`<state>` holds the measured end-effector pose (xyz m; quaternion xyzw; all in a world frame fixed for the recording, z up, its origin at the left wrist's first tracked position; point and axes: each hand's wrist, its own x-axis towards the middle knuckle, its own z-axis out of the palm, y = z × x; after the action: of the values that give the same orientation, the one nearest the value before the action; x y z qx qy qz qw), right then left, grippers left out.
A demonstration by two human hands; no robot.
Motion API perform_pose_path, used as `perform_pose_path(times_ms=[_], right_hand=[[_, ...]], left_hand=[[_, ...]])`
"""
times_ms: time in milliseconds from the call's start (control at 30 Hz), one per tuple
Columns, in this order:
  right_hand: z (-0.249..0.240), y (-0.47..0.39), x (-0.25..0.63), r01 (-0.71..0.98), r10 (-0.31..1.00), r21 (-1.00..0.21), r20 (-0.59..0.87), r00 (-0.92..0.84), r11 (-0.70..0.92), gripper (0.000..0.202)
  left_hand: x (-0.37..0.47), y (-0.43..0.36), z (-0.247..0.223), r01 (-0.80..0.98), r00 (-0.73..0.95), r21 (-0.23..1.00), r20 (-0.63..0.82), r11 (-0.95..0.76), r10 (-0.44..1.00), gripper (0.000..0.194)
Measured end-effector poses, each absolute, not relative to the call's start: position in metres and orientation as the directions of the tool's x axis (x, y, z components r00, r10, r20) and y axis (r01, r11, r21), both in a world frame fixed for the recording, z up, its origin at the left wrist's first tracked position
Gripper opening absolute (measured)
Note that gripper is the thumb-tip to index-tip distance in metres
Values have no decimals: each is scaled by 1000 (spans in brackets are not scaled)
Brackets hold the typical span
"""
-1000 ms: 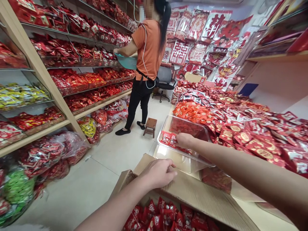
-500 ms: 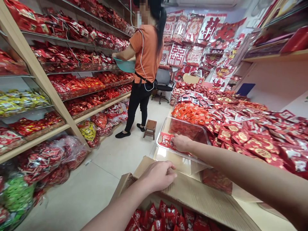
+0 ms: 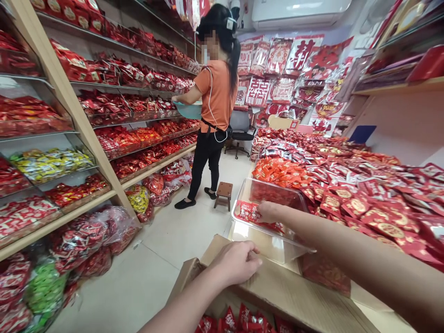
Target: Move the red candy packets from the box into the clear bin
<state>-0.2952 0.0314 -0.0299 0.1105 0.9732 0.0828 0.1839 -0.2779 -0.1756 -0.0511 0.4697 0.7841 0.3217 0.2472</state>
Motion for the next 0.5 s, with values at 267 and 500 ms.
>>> perform_pose_path(times_ms=[267, 500], right_hand=[[74, -23, -228, 192, 190, 86, 26, -981, 978, 25], [-55, -101, -94, -287, -228, -132, 346, -910, 949, 17]], left_hand=[[-278, -175, -52, 601, -452, 716, -64, 357, 890, 30], [-272, -174, -44, 689, -422, 639, -30, 342, 906, 26]])
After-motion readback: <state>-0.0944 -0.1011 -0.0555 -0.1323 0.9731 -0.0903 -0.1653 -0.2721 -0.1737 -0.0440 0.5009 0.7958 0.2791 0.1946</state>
